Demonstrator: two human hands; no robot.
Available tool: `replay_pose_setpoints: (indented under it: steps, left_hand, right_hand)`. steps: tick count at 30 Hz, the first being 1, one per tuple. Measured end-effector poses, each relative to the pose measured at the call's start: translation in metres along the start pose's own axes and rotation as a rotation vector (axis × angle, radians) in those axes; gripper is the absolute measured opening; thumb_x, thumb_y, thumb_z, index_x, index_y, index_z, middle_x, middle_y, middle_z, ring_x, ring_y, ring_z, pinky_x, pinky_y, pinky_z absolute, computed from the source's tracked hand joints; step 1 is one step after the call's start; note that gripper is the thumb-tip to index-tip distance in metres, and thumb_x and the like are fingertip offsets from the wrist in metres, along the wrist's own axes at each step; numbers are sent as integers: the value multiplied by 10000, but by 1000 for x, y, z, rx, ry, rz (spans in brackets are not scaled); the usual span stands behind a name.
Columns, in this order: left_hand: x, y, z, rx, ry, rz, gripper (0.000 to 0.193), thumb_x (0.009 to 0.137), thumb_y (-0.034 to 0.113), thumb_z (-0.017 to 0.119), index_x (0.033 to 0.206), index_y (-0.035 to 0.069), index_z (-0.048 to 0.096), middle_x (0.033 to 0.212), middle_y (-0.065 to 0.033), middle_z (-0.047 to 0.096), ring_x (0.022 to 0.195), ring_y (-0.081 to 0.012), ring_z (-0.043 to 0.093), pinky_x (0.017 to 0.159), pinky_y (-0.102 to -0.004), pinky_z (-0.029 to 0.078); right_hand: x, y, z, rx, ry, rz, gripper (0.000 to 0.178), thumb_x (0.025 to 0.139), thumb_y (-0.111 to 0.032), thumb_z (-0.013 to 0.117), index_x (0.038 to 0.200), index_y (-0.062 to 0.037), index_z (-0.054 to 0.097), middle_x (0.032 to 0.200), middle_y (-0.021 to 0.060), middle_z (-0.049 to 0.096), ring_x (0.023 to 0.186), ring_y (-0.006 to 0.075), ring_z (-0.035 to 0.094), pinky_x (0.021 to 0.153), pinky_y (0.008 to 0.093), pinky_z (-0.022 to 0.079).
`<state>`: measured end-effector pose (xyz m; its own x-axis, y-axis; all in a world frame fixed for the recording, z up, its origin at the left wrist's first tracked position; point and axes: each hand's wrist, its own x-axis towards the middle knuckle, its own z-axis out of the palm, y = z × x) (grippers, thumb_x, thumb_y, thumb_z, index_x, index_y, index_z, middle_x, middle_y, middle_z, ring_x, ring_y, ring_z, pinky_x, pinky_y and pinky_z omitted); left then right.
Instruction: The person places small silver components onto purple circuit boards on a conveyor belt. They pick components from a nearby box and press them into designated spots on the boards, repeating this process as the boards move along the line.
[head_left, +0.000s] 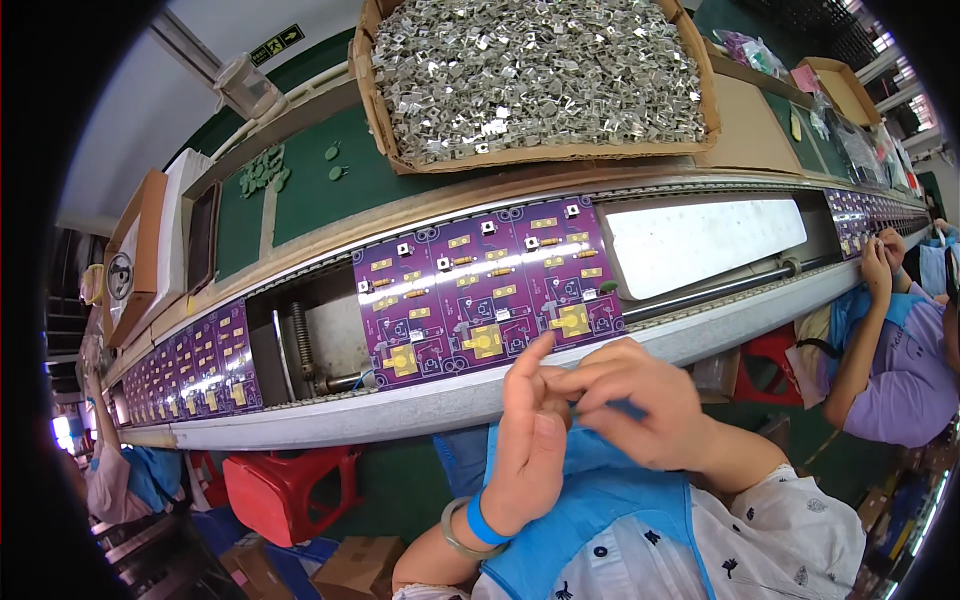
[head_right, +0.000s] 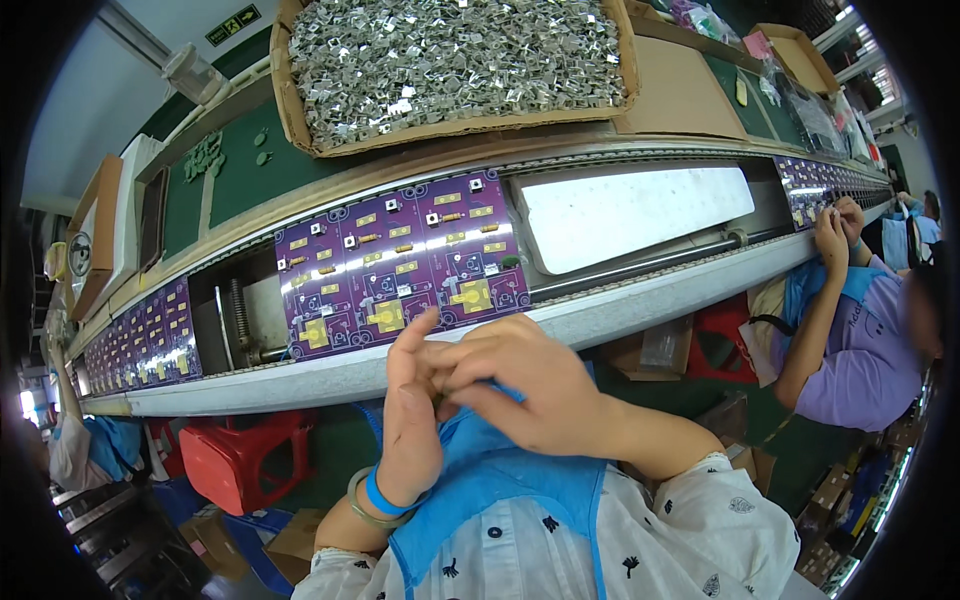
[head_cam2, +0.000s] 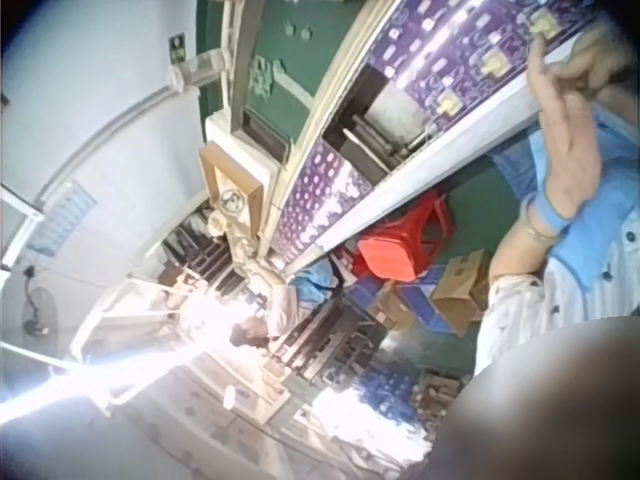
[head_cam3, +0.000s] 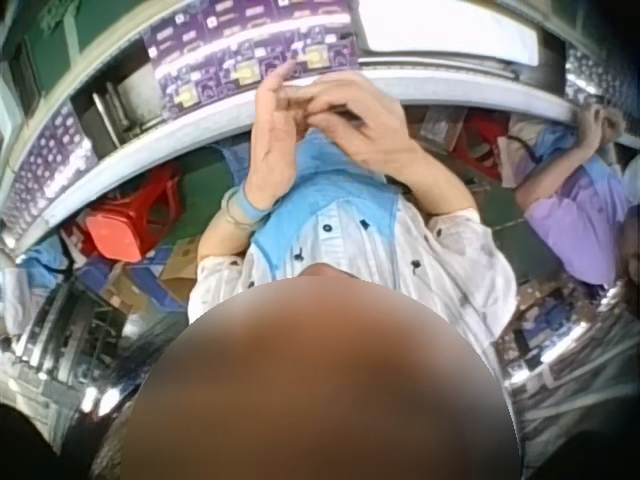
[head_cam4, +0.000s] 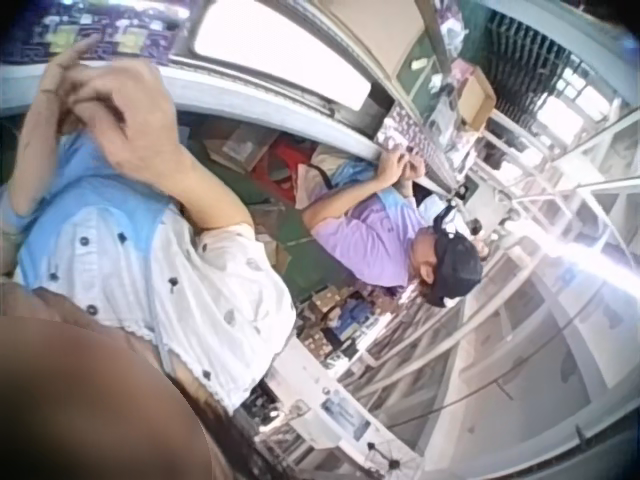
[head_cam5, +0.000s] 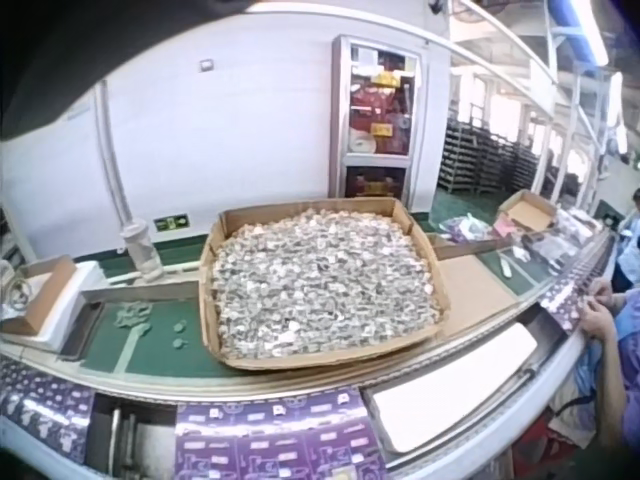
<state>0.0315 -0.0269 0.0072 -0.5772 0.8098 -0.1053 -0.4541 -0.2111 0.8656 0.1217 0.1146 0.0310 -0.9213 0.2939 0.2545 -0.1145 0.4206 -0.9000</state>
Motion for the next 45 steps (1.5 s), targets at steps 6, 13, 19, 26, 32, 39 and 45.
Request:
replay_pose_setpoints:
  steps: [6,13,19,26,32,39,45]
  left_hand:
    - [17,12,-38,1224,-57,495,329,849,300,757,1038,33,720,956,-116,653,762,-257,645,658,-330,542]
    - [30,6,-55,1631,-62,681,426,833,422,747,1061,63,746,1125,-65,717,727,-167,622,582,-276,517]
    - [31,4,-59,1633,-70,701,413,822,428,755,1013,62,761,1146,-62,719,698,-131,592,553,-238,483]
    - [32,3,-62,1599,-90,721,415,826,400,757,1030,39,761,1149,-96,720,680,-141,593,551,-248,489]
    - [33,4,-59,1599,-91,707,414,803,384,775,1038,43,767,1136,-97,732,641,-143,589,551,-256,499]
    - [33,3,-60,1604,-97,713,404,799,382,778,1021,45,767,1130,-96,734,643,-128,590,535,-249,490]
    - [32,5,-63,1633,-107,686,394,804,372,774,1016,40,763,1159,-99,723,661,-144,603,558,-260,504]
  right_hand:
    - [36,19,-19,-153,50,-40,333,916,10,638,1242,-58,650,992,119,700,855,234,674,734,329,516]
    - [62,39,-2,-563,-64,-114,218,833,-50,660,1046,-22,698,903,101,658,826,285,676,721,377,551]
    - [66,44,3,-721,-165,-173,258,782,-88,643,1026,-20,694,927,87,642,835,270,674,719,373,552]
    - [68,45,7,-792,-171,-223,268,769,-103,647,1019,-13,688,927,86,628,830,267,657,720,375,538]
    - [71,44,9,-758,-167,-220,281,714,-41,687,992,-15,712,928,107,673,834,288,688,711,380,572]
    - [71,51,15,-746,-134,-265,265,716,-51,680,978,-15,701,927,102,670,809,282,686,693,374,568]
    - [72,54,18,-728,-141,-293,284,724,-100,685,996,-22,693,937,96,665,836,275,682,724,365,562]
